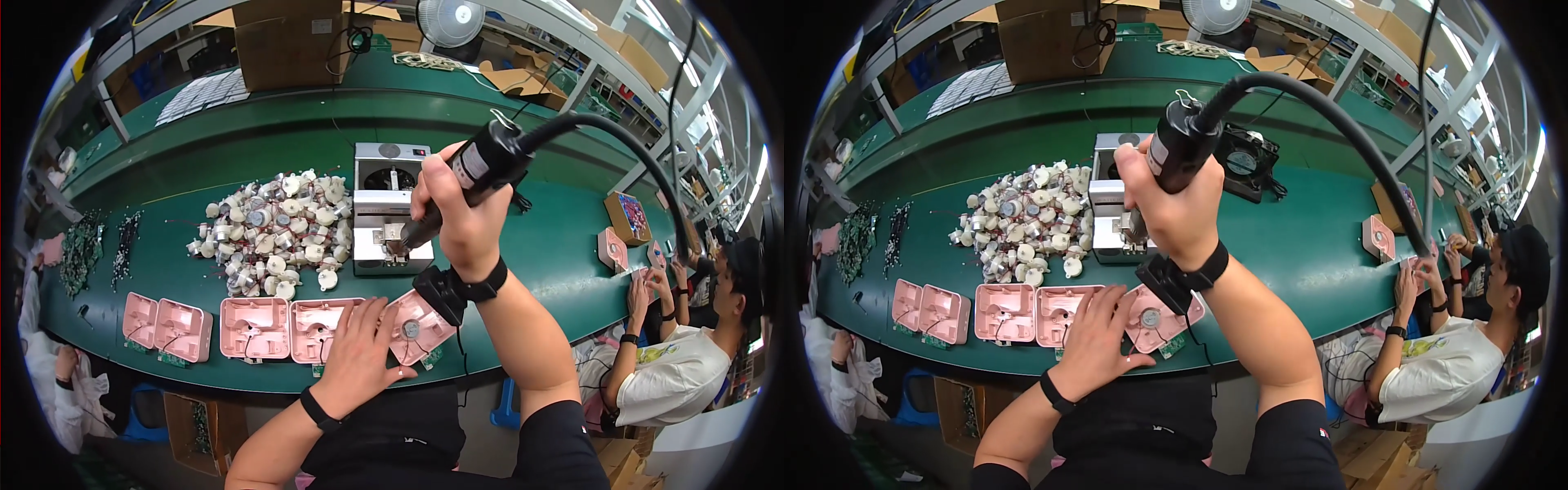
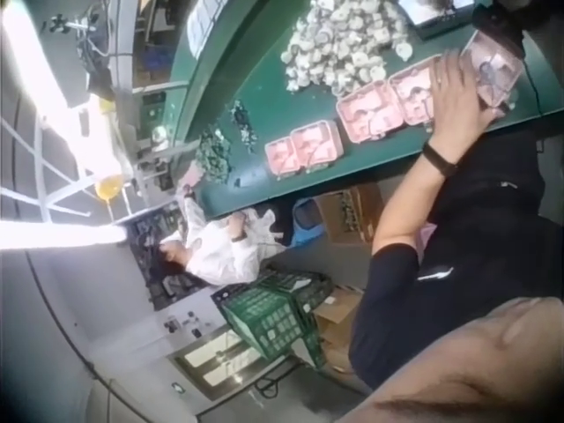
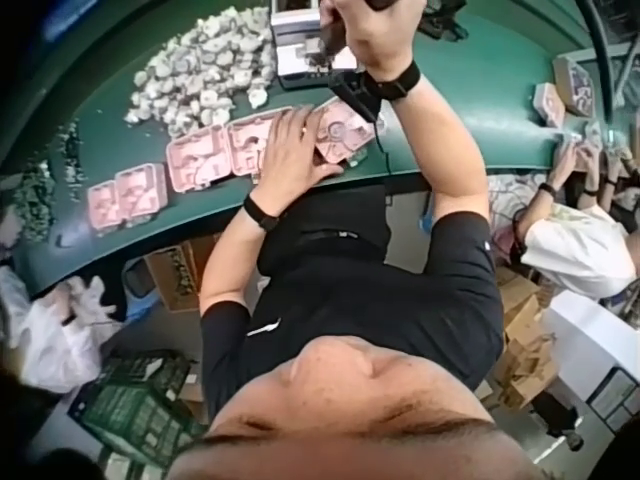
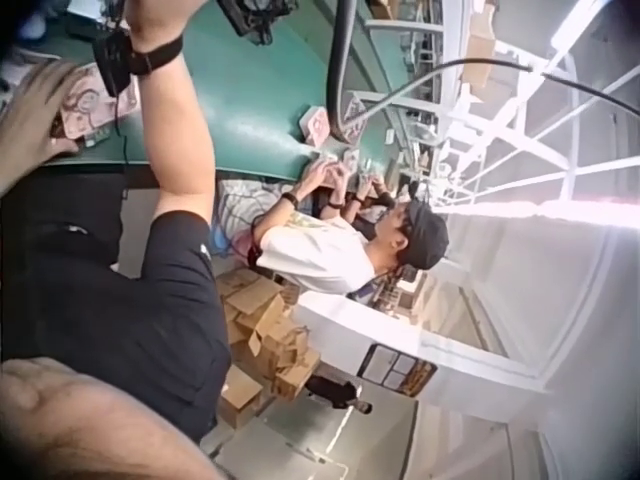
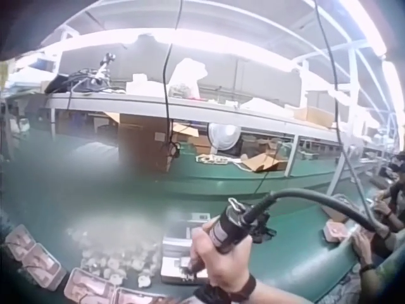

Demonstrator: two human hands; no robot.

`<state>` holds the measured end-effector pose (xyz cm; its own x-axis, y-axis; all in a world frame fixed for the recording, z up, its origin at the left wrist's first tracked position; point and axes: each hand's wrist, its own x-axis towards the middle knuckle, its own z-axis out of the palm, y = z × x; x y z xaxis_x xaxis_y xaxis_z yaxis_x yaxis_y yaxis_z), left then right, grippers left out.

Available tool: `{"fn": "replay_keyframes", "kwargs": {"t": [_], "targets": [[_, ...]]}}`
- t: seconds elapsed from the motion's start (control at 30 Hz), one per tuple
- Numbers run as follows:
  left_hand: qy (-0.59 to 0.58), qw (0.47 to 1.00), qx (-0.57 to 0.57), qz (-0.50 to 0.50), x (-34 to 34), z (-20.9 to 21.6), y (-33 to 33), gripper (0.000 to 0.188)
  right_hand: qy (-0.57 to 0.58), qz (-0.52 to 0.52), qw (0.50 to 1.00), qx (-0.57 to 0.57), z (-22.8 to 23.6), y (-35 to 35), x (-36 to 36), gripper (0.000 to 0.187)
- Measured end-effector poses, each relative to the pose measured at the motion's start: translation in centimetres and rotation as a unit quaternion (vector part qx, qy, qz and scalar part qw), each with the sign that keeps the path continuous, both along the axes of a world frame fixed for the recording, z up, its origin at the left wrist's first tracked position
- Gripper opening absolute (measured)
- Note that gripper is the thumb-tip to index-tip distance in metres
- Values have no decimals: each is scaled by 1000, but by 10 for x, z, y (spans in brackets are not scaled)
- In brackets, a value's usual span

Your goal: The person picks up a motor from a pile, places it into a pink plastic housing, and uses a power screwdriver to drive a screw into it, repeating the process for several housings.

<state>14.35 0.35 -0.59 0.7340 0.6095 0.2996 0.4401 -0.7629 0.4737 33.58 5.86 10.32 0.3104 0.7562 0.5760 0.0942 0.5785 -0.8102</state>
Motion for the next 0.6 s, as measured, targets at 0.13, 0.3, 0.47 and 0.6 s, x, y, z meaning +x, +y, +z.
{"fn": "replay_keyframes", "kwargs": {"t": [0.13, 0.3, 0.47, 0.6], "targets": [[25, 1000, 0, -2, 1, -8, -1, 94, -13, -3, 999, -46, -1, 9, -3, 19], [41, 999, 32, -17, -10, -11, 12, 101, 39, 24, 997, -67, -1, -27, -6, 17], [39, 999, 37, -4, -10, -9, 22, 101, 70, 37, 994, -71, -8, -82, -8, 24], [46, 998, 30, -3, -6, -13, 28, 102, 76, 82, 993, -46, -18, -102, -18, 32]]}}
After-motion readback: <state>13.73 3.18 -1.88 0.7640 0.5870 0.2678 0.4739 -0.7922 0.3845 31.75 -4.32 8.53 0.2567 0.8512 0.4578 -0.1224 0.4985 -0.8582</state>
